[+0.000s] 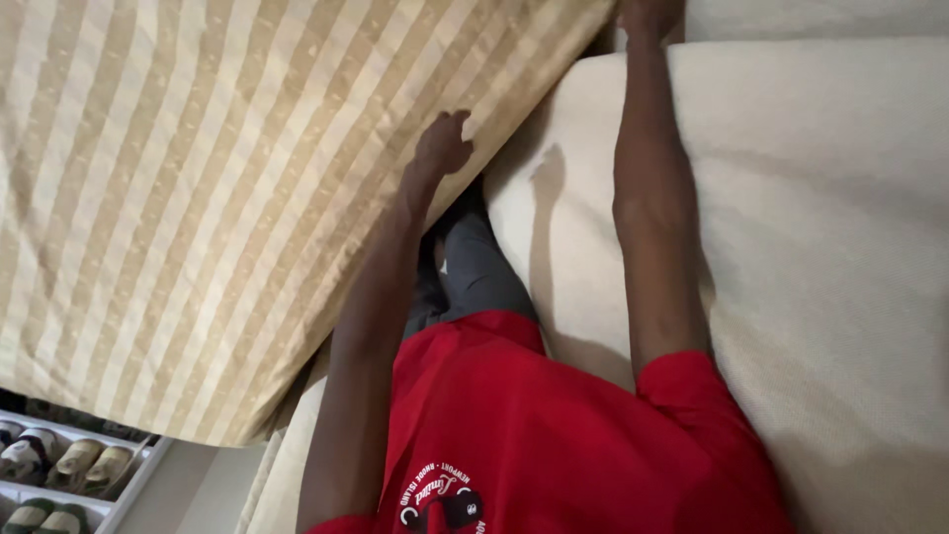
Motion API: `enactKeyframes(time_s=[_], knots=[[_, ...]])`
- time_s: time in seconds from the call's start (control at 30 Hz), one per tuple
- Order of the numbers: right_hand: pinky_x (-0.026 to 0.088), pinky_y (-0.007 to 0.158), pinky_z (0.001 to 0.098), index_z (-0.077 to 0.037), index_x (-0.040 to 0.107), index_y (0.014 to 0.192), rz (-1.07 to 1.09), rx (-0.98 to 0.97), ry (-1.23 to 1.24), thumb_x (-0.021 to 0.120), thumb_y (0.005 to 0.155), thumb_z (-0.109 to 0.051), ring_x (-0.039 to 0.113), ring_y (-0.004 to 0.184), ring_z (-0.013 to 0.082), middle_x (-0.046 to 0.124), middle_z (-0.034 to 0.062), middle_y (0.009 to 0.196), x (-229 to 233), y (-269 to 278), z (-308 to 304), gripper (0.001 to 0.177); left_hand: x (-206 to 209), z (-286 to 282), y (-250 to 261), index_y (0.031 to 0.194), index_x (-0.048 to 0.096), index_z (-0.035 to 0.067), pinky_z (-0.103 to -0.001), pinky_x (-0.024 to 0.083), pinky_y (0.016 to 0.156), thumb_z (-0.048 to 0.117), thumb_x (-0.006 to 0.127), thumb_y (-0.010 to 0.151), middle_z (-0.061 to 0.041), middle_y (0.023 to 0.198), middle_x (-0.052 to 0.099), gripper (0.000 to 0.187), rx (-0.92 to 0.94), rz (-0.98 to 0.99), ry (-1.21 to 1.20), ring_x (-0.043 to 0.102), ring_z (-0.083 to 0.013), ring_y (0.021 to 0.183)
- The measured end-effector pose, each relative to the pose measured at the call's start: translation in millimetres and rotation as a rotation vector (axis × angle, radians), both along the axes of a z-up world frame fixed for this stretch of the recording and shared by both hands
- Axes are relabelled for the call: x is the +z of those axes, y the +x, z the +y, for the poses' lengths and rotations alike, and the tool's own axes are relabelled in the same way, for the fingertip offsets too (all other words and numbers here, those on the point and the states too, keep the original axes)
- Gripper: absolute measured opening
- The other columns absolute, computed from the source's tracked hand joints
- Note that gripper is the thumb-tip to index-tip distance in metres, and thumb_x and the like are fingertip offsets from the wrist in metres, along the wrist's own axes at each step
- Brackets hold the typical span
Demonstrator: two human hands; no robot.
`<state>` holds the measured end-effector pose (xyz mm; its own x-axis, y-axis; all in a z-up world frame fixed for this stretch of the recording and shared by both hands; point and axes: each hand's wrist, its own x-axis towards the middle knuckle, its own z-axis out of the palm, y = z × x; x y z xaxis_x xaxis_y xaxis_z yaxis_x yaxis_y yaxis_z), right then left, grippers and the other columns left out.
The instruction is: The person makes a bed by spreading and smoothing a striped sheet over the mattress and then placing pillows onto the bed.
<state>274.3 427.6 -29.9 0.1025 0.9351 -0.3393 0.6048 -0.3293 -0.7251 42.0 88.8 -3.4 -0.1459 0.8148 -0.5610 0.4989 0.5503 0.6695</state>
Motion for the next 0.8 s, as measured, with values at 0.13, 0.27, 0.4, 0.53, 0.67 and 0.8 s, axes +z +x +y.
enactKeyframes(time_s=[0.13, 0.27, 0.4, 0.53, 0.67, 0.8], knots=[[0.060, 0.087, 0.0366, -0.009, 0.055, 0.132, -0.065, 0.059, -0.076, 0.080, 0.081, -0.029, 0.065, 0.108, 0.0259, 0.063, 0.0138, 0.127, -4.1, -15.0, -20.6, 0.060, -18.3, -15.6, 16.7, 0.140, 0.057, 0.008, -0.049, 0.048, 0.101, 0.019, 0.071, 0.085, -0.026, 0.127, 0.063, 0.058, 0.035, 0.016, -0.058, 0.060, -0.0427, 0.120], [0.056, 0.091, 0.0392, -0.008, 0.063, 0.127, -0.197, 0.275, 0.024, 0.082, 0.085, -0.029, 0.065, 0.109, 0.0290, 0.066, 0.0148, 0.124, 2.3, -41.4, -50.7, 0.051, -33.4, -15.7, 13.1, 0.136, 0.061, 0.007, -0.048, 0.049, 0.105, 0.020, 0.067, 0.090, -0.023, 0.126, 0.068, 0.048, -0.082, 0.054, -0.030, 0.061, -0.0402, 0.124], [0.054, 0.092, 0.0338, -0.010, 0.067, 0.121, -0.168, 0.375, -0.065, 0.086, 0.083, -0.031, 0.070, 0.103, 0.0207, 0.073, 0.0090, 0.109, 13.7, -75.3, -83.0, 0.048, -31.9, -21.8, -1.5, 0.134, 0.064, 0.010, -0.048, 0.050, 0.104, 0.021, 0.066, 0.090, -0.022, 0.123, 0.068, 0.046, -0.058, 0.066, -0.011, 0.062, -0.0391, 0.121], [0.058, 0.088, 0.0335, -0.007, 0.069, 0.116, 0.085, 0.415, -0.011, 0.086, 0.086, -0.029, 0.070, 0.098, 0.0169, 0.073, 0.0067, 0.107, 23.1, -113.4, -112.3, 0.040, -24.4, -29.3, -24.4, 0.133, 0.062, 0.009, -0.048, 0.050, 0.100, 0.019, 0.070, 0.087, -0.022, 0.121, 0.066, 0.048, 0.066, 0.104, 0.118, 0.062, -0.0412, 0.117], [0.060, 0.088, 0.0345, -0.007, 0.073, 0.109, 0.154, 0.512, -0.024, 0.085, 0.086, -0.026, 0.074, 0.097, 0.0172, 0.078, 0.0072, 0.105, 21.4, -136.5, -125.6, 0.032, 2.9, -35.0, -57.8, 0.136, 0.061, 0.011, -0.048, 0.050, 0.100, 0.015, 0.070, 0.087, -0.021, 0.122, 0.066, 0.050, 0.022, 0.148, 0.077, 0.062, -0.0406, 0.118], [0.057, 0.091, 0.0343, -0.007, 0.073, 0.113, 0.002, 0.566, -0.024, 0.089, 0.086, -0.027, 0.073, 0.104, 0.0201, 0.076, 0.0104, 0.112, 8.7, -155.3, -125.9, 0.037, 29.2, -28.7, -93.0, 0.135, 0.060, 0.010, -0.049, 0.050, 0.096, 0.016, 0.069, 0.090, -0.019, 0.125, 0.065, 0.046, -0.019, 0.211, 0.003, 0.060, -0.0417, 0.117]])
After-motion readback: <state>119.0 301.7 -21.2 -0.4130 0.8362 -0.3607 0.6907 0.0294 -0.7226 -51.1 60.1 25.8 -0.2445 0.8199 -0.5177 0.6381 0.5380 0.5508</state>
